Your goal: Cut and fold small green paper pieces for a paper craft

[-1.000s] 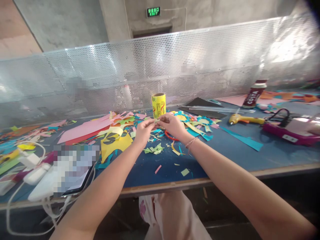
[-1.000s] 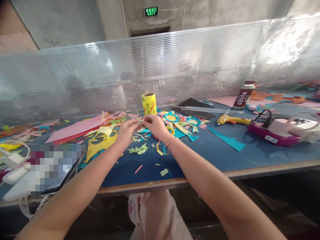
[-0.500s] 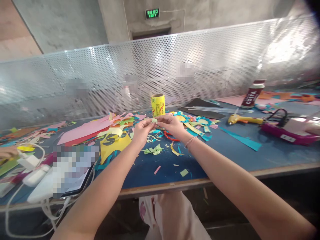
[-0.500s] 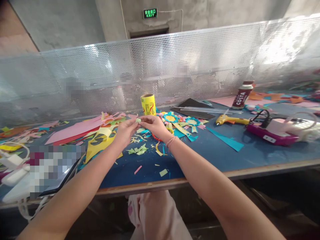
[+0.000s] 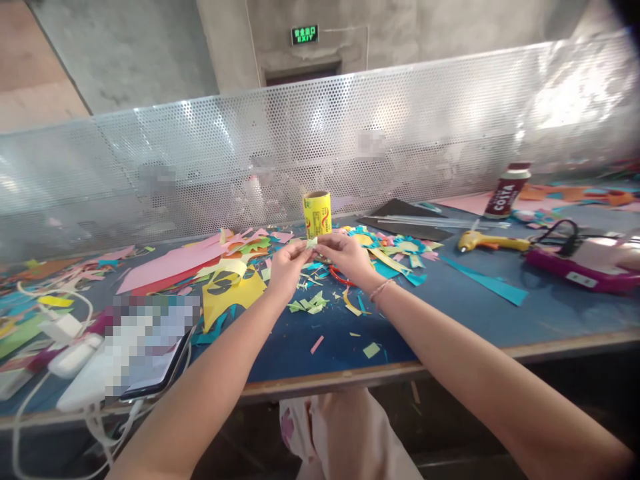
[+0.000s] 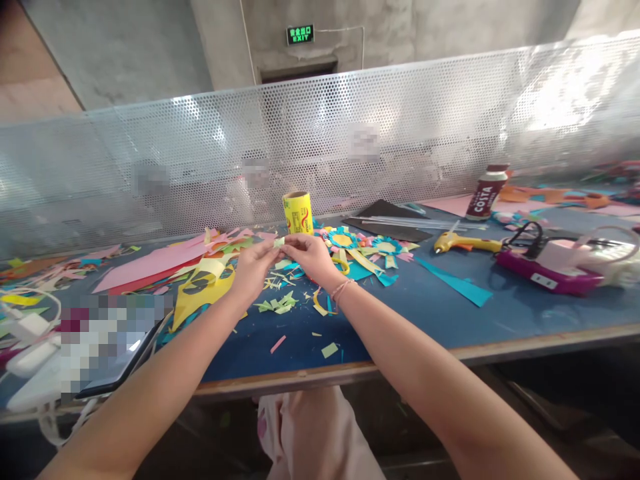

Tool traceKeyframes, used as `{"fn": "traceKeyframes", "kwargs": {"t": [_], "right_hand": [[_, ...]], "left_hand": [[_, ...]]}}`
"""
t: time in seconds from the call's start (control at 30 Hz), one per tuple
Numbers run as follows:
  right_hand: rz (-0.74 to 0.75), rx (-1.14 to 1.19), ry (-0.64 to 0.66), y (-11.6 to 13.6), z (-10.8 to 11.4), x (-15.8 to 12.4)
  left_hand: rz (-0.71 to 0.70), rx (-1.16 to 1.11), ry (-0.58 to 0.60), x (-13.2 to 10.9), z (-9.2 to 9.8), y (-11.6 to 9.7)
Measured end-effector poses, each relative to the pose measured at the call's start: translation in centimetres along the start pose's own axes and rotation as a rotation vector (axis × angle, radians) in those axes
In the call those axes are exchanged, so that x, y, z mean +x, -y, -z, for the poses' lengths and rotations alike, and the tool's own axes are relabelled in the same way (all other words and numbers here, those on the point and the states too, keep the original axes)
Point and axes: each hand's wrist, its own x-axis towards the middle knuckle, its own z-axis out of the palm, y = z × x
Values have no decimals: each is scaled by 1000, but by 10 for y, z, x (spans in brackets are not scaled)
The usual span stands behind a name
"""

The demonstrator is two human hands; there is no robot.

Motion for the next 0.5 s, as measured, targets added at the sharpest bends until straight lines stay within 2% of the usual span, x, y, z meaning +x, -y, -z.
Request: {"fn": "traceKeyframes", "kwargs": {"t": [0.2,0.5], "right_hand": [[37,-4,-42,-2,-3,-1],[66,-89,-91,0,-5,-3]], "left_hand": [[-36,3,-30,0,0,1],[-15,-36,-1,0,-1,-1]]}}
